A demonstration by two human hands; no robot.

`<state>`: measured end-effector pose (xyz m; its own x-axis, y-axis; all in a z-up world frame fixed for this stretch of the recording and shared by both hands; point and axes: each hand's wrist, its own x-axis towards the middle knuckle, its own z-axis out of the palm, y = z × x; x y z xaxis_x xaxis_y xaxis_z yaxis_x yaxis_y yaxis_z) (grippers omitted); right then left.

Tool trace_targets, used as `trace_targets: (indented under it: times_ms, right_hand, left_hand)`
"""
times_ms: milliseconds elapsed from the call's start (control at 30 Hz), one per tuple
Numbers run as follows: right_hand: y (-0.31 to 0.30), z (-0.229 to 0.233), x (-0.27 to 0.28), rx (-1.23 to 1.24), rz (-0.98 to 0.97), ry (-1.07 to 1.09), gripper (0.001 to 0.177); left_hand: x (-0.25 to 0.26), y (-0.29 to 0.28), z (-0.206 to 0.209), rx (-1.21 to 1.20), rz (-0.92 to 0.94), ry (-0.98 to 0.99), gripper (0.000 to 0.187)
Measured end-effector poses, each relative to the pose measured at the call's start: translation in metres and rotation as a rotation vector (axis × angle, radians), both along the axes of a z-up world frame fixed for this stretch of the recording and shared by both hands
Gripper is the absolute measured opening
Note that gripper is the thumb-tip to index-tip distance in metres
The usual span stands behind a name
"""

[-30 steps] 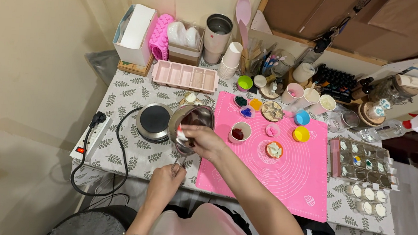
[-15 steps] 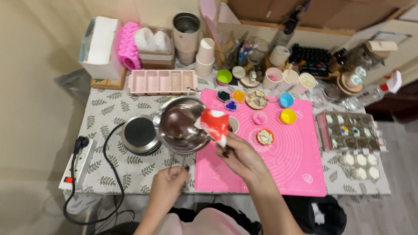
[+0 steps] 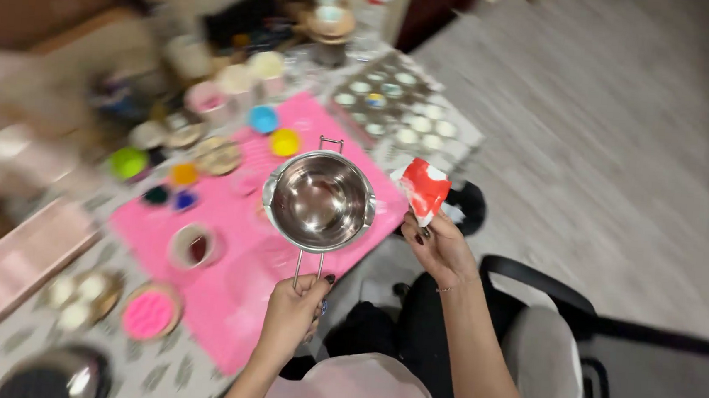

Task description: The person wipes a small metal pot with a tissue, places finished white candles on an electric warmer, and pours red melted wax from a paper cup into a pink silicone mold on the work mat, filling its cavities.

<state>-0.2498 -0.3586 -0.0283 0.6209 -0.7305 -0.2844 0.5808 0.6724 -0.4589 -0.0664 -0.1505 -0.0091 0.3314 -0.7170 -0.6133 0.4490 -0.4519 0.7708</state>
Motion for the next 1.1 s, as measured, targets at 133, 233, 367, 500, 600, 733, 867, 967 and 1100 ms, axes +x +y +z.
trace_targets:
  times_ms: [133, 233, 367, 500, 600, 733, 867, 967, 1100]
  right_hand:
    - [-0.057, -0.105, -0.078, -0.016, -0.159, 0.008, 0.009]
    - [-0.106, -0.229, -0.137, 0.209, -0.399, 0.195, 0.012]
    - [-0.162, -0.398, -0.184, 0.444, -0.475, 0.455, 0.011]
    - [-0.189, -0.487, -0.195, 0.714, -0.547, 0.371, 0.012]
    - [-0.223, -0.556, -0.208, 0.767, -0.587, 0.371, 0.014]
    - [-0.217, -0.553, -0.209, 1.048, -0.473, 0.463, 0.021]
    - [-0.193, -0.497, -0.196, 0.883, -0.346, 0.848, 0.013]
    - [-0.186, -0.435, -0.185, 0.657, -0.415, 0.783, 0.021]
    - [-0.201, -0.209, -0.123, 0.291, -0.556, 0.545, 0.031]
  left_hand:
    - [-0.030, -0.069, -0.024, 0.012, -0.103, 0.000, 0.037]
    - [-0.052, -0.120, -0.035, 0.017, -0.124, 0.009, 0.035]
    - [-0.060, -0.191, -0.047, 0.072, -0.190, -0.004, 0.035]
    - [-0.078, -0.233, -0.063, 0.125, -0.254, -0.009, 0.036]
    - [-0.084, -0.248, -0.102, 0.170, -0.275, -0.001, 0.036]
    - [-0.097, -0.265, -0.111, 0.202, -0.306, -0.032, 0.036]
    - [-0.102, -0.275, -0.085, 0.209, -0.249, -0.032, 0.039]
    - [-0.103, -0.275, -0.045, 0.217, -0.170, -0.018, 0.042]
    - [-0.086, -0.252, -0.002, 0.157, -0.003, -0.013, 0.045]
